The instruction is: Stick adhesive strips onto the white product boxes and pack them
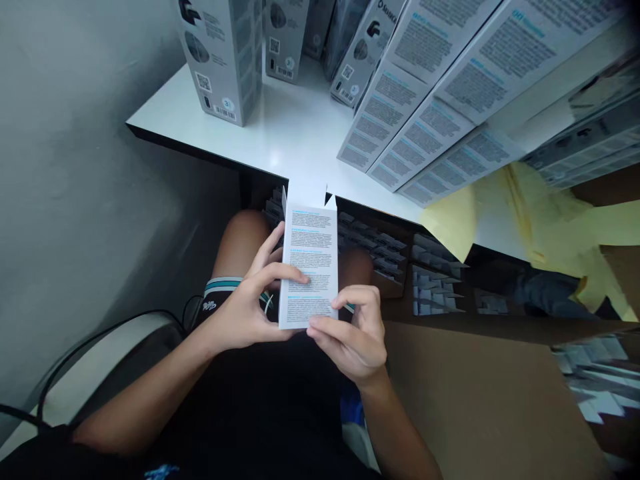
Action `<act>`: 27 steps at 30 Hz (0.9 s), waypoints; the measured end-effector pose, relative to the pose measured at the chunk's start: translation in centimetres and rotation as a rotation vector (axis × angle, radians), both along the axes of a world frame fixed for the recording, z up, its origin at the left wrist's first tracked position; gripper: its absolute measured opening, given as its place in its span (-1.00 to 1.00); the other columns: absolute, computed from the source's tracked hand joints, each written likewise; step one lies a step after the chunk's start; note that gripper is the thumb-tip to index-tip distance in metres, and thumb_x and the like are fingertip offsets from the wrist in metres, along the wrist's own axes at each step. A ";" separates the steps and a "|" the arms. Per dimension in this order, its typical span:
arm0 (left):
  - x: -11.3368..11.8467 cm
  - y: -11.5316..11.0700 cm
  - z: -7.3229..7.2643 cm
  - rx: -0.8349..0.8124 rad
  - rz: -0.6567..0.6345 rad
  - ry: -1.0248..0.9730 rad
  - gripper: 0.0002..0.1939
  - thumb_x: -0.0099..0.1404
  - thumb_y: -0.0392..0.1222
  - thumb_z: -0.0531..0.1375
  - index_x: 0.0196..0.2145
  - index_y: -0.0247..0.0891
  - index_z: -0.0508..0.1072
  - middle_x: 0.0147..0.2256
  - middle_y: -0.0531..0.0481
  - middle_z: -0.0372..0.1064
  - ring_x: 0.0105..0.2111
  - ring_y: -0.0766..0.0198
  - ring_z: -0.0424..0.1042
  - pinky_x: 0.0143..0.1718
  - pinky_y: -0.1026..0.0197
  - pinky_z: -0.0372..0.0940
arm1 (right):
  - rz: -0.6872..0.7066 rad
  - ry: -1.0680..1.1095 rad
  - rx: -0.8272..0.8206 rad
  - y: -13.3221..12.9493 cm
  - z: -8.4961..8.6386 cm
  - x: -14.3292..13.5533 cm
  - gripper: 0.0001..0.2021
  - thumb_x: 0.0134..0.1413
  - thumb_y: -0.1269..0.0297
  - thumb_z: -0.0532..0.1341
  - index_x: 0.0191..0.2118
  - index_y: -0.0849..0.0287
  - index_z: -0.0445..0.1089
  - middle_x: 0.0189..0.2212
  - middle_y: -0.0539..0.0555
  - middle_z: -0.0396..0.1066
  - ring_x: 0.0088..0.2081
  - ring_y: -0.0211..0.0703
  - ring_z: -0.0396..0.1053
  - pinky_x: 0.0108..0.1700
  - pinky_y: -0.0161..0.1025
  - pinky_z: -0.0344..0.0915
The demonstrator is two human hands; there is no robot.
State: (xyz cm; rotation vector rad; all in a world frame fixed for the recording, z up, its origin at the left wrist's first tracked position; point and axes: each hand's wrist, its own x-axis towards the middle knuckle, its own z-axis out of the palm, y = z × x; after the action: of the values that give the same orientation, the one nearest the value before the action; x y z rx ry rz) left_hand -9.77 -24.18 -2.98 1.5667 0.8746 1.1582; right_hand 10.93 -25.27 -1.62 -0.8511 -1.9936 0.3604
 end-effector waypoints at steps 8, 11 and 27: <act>0.4 -0.5 1.1 0.045 -0.030 0.025 -0.47 0.04 -0.39 0.43 -0.08 -0.08 0.37 0.46 0.02 -0.48 0.39 -0.18 -0.04 0.17 -0.05 0.36 | -0.007 0.148 -0.070 -0.6 -1.4 0.5 -0.60 0.03 0.35 0.43 -0.04 -0.23 0.47 -0.06 0.04 0.20 -0.04 -0.02 0.30 -0.12 -0.05 0.43; 0.2 -0.6 1.2 0.117 -0.040 0.092 -0.49 0.03 -0.37 0.45 -0.11 -0.06 0.39 0.47 0.07 -0.50 0.42 -0.20 -0.12 0.28 -0.15 0.21 | 0.074 0.299 -0.413 -0.4 -2.2 1.3 -0.11 -0.11 0.12 0.51 0.31 -0.31 0.09 0.27 0.08 0.01 0.25 0.19 0.14 0.19 0.16 0.29; 4.2 3.7 -5.6 0.158 -0.046 0.012 -0.12 0.04 -0.18 0.44 0.28 0.16 0.23 0.39 -0.12 0.01 0.27 -0.21 0.25 0.15 -0.15 0.36 | 0.095 0.851 -0.848 1.6 0.0 8.9 -0.20 -0.27 0.13 0.54 0.15 0.02 0.26 -0.03 0.17 0.55 -0.02 0.20 0.52 0.02 0.13 0.45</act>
State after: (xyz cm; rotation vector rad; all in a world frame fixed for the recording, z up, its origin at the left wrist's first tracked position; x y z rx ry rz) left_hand -5.60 -20.48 -8.60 1.7148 0.7658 1.2101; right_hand 19.85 -23.70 -1.62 -0.8759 -1.0420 1.4200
